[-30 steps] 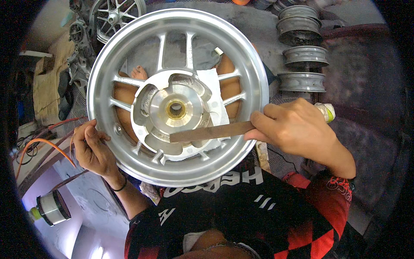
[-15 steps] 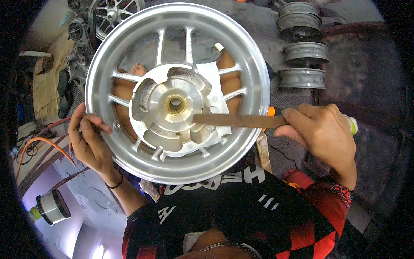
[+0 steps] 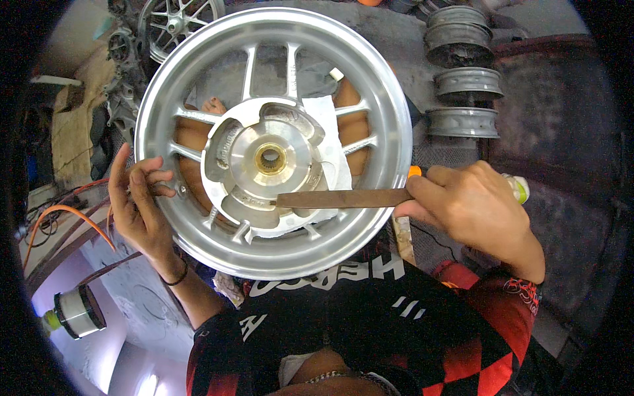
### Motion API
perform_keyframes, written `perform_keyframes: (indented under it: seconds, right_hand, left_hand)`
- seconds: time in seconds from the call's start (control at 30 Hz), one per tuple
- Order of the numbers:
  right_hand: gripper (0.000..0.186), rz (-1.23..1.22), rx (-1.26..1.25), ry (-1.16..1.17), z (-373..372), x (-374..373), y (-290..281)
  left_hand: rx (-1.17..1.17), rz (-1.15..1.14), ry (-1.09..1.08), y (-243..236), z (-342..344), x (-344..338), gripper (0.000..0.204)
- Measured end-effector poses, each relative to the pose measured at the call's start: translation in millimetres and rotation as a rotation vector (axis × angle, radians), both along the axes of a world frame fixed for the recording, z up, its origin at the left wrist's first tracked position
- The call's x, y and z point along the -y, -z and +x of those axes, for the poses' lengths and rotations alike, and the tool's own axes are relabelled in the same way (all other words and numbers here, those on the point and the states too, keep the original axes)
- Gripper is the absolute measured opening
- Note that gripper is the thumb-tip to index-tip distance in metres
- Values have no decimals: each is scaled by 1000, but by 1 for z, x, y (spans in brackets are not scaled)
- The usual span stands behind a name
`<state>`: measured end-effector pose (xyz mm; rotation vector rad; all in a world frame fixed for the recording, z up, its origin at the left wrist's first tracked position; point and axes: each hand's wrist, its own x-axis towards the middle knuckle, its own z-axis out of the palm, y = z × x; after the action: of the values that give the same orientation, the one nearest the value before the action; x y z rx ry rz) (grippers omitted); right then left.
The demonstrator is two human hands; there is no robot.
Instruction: The person applies masking tape to the center hub of a silver alloy wheel to protect it. They then use a metal file to smooth the surface of the wheel spokes and rim, working methodically around the wheel.
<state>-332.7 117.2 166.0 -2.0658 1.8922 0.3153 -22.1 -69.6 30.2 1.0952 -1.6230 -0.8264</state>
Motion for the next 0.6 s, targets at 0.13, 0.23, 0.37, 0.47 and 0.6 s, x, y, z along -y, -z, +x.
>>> perform_keyframes:
  seconds: [0.13, 0.23, 0.37, 0.47, 0.6]
  right_hand:
    - [35, -59, -66, 60, -5, -2, -13]
    - [34, -41, -35, 25, -7, -3, -6]
    - [34, -34, -52, -75, -6, 5, -7]
    - [36, -192, -119, -121, -19, 8, -14]
    - [39, -226, -85, -265, -25, 30, 6]
  left_hand:
    - [152, -7, 61, 3, 26, 0, 31]
    - [178, -65, 117, 5, 34, 2, 28]
    - [147, 37, 82, -8, 22, -3, 27]
    - [127, 62, 70, -12, 18, -4, 28]
    - [79, 18, 30, -5, 5, -2, 31]
